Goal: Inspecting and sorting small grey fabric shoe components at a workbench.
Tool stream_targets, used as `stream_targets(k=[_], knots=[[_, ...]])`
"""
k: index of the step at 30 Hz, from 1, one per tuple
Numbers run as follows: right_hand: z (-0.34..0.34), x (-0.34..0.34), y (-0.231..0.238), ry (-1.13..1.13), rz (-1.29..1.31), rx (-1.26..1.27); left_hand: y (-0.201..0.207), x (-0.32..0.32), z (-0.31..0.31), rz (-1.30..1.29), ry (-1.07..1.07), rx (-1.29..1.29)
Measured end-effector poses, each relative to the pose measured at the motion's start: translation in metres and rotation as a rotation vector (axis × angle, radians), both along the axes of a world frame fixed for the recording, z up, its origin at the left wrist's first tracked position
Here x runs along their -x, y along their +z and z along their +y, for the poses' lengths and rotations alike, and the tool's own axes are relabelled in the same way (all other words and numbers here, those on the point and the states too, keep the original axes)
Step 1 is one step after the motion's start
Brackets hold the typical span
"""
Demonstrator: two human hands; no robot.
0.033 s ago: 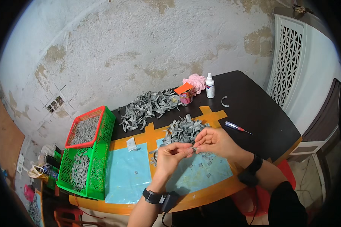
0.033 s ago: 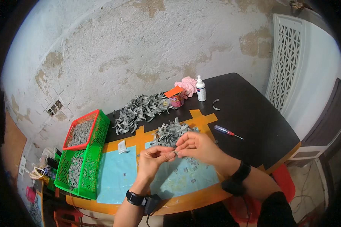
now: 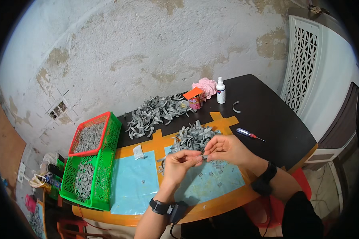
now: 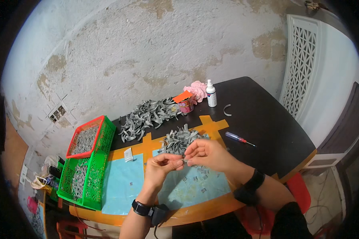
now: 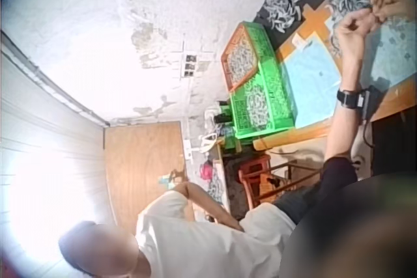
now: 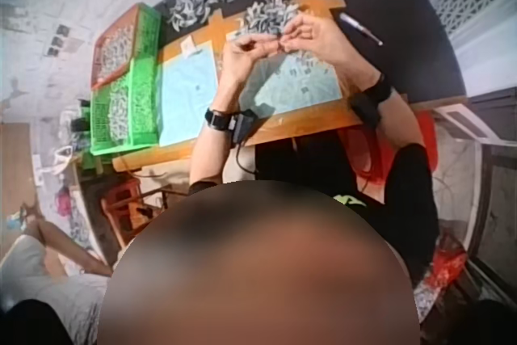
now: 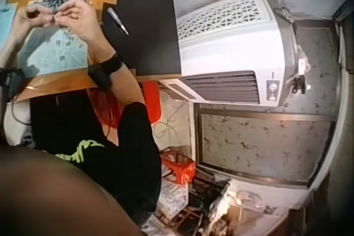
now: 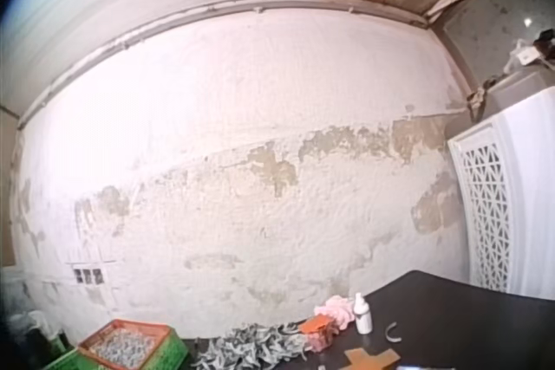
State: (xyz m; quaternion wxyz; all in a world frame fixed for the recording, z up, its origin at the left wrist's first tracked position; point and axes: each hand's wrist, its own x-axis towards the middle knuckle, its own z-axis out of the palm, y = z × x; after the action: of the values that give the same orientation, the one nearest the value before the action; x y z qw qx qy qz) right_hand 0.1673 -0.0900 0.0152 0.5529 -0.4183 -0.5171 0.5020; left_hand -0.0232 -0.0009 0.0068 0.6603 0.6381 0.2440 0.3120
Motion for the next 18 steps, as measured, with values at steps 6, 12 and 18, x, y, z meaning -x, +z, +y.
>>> stream_targets(k=[6, 12, 18], knots=[[-0.008, -0.005, 0.019, 0.090, -0.316, -0.199, 0.005, 0.001, -0.001, -0.068, -0.033, 0.165], [-0.007, -0.013, 0.014, 0.206, -0.278, -0.246, 0.009, 0.001, -0.004, -0.057, -0.111, 0.237], [-0.006, -0.014, 0.015, 0.335, -0.060, -0.015, 0.008, 0.001, -0.005, -0.062, -0.155, 0.245]])
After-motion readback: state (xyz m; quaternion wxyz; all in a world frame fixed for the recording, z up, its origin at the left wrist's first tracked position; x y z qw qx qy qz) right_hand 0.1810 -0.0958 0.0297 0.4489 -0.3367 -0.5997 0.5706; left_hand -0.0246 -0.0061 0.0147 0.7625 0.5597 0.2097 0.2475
